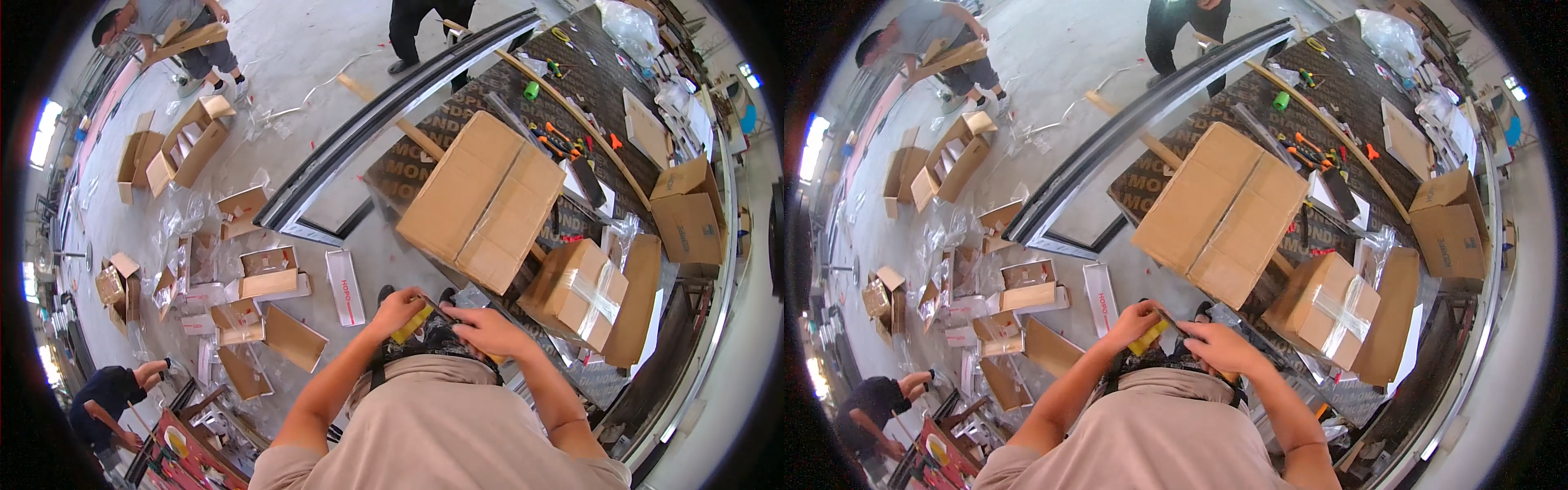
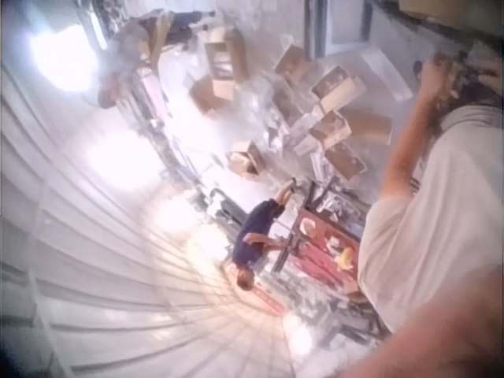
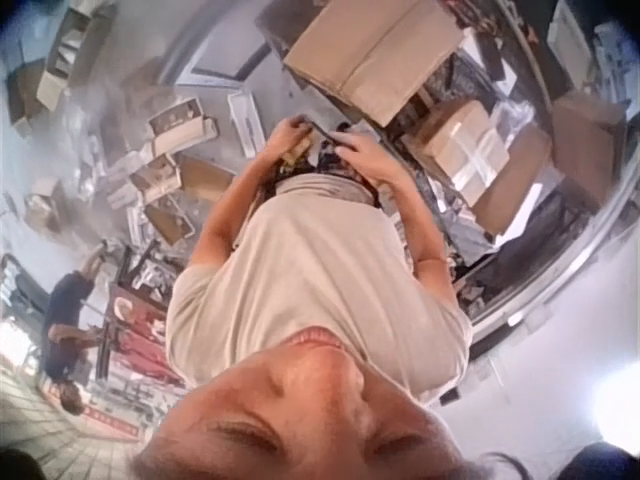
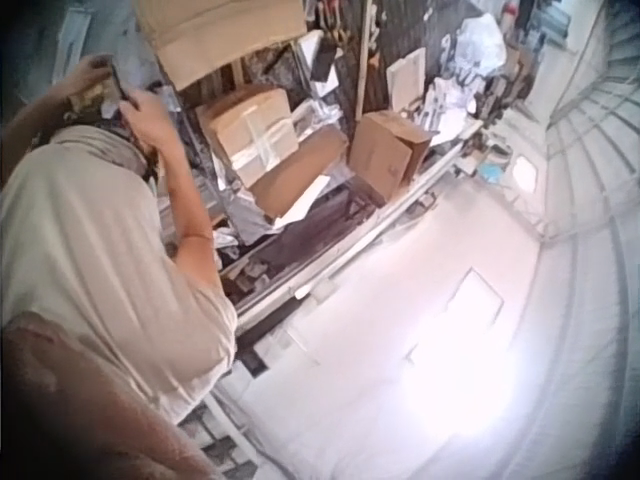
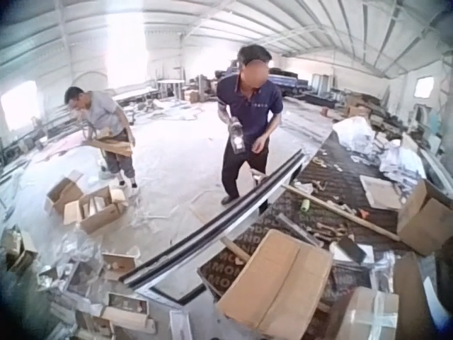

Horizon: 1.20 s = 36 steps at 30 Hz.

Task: Packing small metal parts into boxes and sealing them with tape in a fabrication shop.

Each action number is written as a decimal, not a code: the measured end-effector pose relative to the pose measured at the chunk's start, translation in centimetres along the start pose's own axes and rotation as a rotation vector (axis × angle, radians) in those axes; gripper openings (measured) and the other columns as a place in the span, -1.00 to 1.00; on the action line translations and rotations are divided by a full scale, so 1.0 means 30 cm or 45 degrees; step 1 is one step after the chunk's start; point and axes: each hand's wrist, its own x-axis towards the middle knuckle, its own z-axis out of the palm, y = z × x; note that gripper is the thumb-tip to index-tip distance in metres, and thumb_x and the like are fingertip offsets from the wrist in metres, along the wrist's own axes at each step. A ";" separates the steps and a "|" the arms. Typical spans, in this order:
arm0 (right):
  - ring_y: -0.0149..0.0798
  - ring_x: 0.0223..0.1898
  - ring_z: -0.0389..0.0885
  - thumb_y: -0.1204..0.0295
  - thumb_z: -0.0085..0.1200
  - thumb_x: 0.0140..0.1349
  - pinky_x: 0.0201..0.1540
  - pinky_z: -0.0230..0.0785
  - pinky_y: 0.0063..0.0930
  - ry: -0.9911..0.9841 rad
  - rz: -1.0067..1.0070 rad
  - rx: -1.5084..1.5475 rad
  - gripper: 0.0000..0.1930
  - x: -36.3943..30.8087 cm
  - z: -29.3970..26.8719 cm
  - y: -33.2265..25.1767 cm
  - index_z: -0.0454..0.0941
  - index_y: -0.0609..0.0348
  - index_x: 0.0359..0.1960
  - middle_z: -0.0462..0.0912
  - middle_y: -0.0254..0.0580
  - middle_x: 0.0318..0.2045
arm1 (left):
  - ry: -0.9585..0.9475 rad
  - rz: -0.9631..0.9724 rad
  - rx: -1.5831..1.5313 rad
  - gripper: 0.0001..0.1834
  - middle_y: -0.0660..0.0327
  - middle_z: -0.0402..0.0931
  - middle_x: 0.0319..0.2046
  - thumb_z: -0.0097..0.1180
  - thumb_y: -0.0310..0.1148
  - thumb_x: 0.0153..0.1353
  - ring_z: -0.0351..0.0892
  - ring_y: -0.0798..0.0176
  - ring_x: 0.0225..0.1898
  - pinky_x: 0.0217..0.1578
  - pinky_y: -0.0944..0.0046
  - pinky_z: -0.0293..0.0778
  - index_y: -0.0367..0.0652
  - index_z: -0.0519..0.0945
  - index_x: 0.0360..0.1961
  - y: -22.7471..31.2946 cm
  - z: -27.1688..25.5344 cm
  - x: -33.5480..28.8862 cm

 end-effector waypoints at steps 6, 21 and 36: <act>-0.46 -0.64 0.45 0.44 -0.01 0.23 -0.68 0.29 -0.59 0.632 -0.193 0.984 -0.49 -0.239 -0.191 -0.049 0.26 0.22 0.23 0.48 -0.30 -0.55 | -0.235 0.052 0.008 -0.75 0.18 0.51 -0.54 0.02 -0.31 0.24 0.54 0.29 -0.67 -0.65 0.30 0.46 -0.26 0.54 -0.16 0.216 0.030 0.026; -0.19 -0.09 0.55 0.32 0.16 0.14 0.01 0.38 -0.40 1.074 -0.543 0.381 -0.53 -0.079 -0.282 0.101 0.43 0.25 0.07 0.49 -0.03 0.00 | -0.717 0.097 0.074 -0.77 0.13 0.55 -0.39 -0.04 -0.31 0.32 0.59 0.29 -0.48 -0.43 0.33 0.53 -0.17 0.57 -0.13 0.425 0.129 -0.170; 0.00 -0.14 0.54 0.44 0.31 -0.08 -0.12 0.43 -0.30 1.291 -0.625 -0.176 -0.45 -0.413 -0.153 0.167 0.46 0.13 0.04 0.54 -0.04 -0.13 | -0.588 0.568 0.771 -0.59 0.24 0.56 -0.24 -0.04 -0.34 0.32 0.46 0.43 -0.16 -0.09 0.43 0.35 -0.26 0.38 0.16 0.652 0.444 -0.090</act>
